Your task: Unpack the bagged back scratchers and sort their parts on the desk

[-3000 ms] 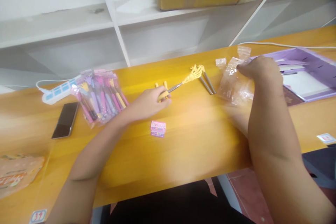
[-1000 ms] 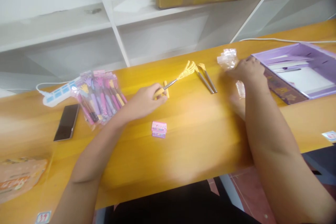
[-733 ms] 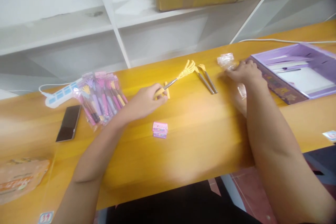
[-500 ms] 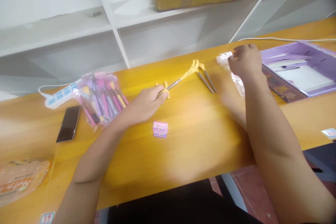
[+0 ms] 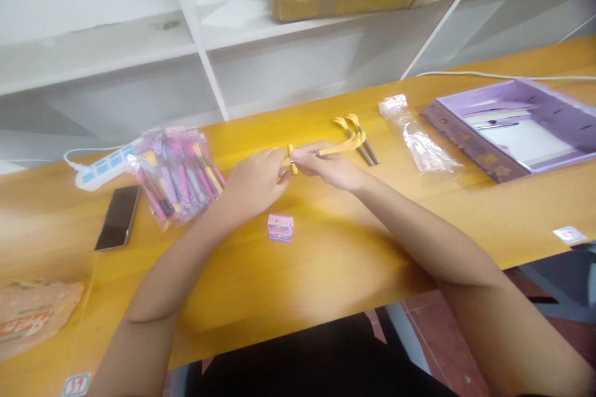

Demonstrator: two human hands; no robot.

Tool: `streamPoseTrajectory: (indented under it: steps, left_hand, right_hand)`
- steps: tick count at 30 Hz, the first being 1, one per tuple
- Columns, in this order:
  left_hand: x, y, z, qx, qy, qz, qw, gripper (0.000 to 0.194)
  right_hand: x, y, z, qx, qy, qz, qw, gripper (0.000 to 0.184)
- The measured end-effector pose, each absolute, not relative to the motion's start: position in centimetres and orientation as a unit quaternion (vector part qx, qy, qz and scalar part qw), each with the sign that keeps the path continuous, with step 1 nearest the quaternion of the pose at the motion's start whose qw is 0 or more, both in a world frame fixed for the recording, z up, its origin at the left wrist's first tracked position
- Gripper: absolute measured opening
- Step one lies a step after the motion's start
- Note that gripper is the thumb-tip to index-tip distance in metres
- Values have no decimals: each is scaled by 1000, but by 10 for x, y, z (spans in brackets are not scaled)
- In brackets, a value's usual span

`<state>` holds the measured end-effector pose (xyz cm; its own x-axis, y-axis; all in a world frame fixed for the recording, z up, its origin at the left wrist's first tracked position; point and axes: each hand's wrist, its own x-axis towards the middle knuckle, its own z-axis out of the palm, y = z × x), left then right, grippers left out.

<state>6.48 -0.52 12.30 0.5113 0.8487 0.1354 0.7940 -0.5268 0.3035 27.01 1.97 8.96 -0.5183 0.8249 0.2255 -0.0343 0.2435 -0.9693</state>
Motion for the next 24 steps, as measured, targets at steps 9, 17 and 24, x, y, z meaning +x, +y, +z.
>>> streamPoseTrajectory:
  steps: [9,17,24]
  left_hand:
    - [64,13,93,850,500,140,-87,31]
    - [47,37,85,857,381,278,-208,48]
    - [40,49,96,845,346,344,-216,49]
  right_hand:
    - [236,-1,76,-331,-583,586,454,72]
    - [228,-15,91,-331,-553,589,488,67]
    - [229,-14,99,-330,-567,562,504,70]
